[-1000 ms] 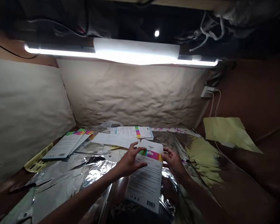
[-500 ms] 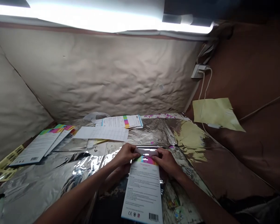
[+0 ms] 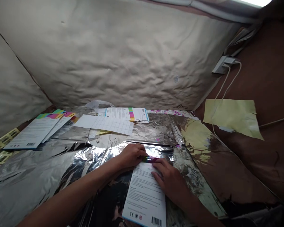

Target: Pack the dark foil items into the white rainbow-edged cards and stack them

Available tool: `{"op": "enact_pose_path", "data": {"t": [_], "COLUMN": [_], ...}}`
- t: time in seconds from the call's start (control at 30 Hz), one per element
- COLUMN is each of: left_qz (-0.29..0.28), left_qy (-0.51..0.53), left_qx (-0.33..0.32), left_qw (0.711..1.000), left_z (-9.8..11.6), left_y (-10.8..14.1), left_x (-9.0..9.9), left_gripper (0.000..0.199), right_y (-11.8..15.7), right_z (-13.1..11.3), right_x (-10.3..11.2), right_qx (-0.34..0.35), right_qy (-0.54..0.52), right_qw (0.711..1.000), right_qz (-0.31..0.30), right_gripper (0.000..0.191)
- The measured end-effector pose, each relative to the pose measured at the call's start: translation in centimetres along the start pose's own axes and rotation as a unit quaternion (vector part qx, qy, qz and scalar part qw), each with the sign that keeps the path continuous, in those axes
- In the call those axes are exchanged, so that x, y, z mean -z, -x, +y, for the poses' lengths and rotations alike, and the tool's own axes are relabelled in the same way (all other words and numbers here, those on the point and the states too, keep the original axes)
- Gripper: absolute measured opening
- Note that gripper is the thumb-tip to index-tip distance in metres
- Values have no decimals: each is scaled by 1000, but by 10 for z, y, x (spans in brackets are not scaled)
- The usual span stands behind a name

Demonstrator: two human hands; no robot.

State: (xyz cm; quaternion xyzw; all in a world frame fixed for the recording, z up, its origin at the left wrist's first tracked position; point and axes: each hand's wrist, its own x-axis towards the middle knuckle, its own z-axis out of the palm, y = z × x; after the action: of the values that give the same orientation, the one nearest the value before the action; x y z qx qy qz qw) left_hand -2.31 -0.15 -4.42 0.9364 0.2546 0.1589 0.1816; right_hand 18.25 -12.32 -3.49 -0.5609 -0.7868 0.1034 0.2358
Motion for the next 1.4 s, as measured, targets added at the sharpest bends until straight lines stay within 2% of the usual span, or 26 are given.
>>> {"op": "enact_pose_path", "data": {"t": [0.07, 0.17, 0.23, 0.37, 0.5, 0.57, 0.67, 0.8, 0.9, 0.97, 1.13, 1.27, 1.33, 1.4], "left_qz": [-2, -22, -40, -67, -78, -87, -102, -118, -125, -133, -144, -140, -132, -115], "left_qy": [35, 136, 182, 159, 126, 116, 105, 104, 122, 143, 162, 145, 115, 72], "left_qx": [-7, -36, -48, -50, -74, -88, -104, -118, -112, -100, -108, -119, -88, -5], "left_qw": [999, 990, 981, 984, 986, 986, 984, 980, 978, 976, 970, 972, 981, 991], "left_z": [4, 10, 12, 12, 12, 12, 13, 14, 13, 13, 9, 11, 15, 23], "left_y": [1, 0, 0, 0, 3, 4, 5, 6, 6, 6, 6, 4, 6, 9], "left_x": [5, 13, 17, 16, 14, 15, 17, 18, 19, 19, 20, 17, 17, 18], "left_gripper": [43, 54, 50, 42, 43, 45, 42, 27, 25, 28, 29, 26, 26, 21], "right_y": [1, -1, -1, 3, 7, 7, 4, -5, -11, -12, -5, -5, -5, -5], "right_z": [-5, -5, -3, -3, -8, -10, -9, -4, -5, -6, -8, -8, -9, -9], "right_x": [-1, 0, 0, -5, -8, -5, 3, 16, 24, 28, 26, 19, 15, 12], "right_qx": [-23, -51, -56, -35, -1, 13, 16, -43, -76, -72, -65, -83, -97, -93], "right_qy": [15, 10, -7, 2, 45, 49, 20, -68, -109, -116, -113, -137, -123, -84], "right_qw": [999, 997, 997, 999, 996, 995, 999, 991, 978, 976, 981, 972, 974, 985], "right_qz": [-32, -50, -48, 8, 79, 87, 23, -106, -159, -168, -146, -171, -163, -120], "right_gripper": [27, 25, 21, 12, 14, 12, 10, 6, 4, 4, 8, 9, 9, 10]}}
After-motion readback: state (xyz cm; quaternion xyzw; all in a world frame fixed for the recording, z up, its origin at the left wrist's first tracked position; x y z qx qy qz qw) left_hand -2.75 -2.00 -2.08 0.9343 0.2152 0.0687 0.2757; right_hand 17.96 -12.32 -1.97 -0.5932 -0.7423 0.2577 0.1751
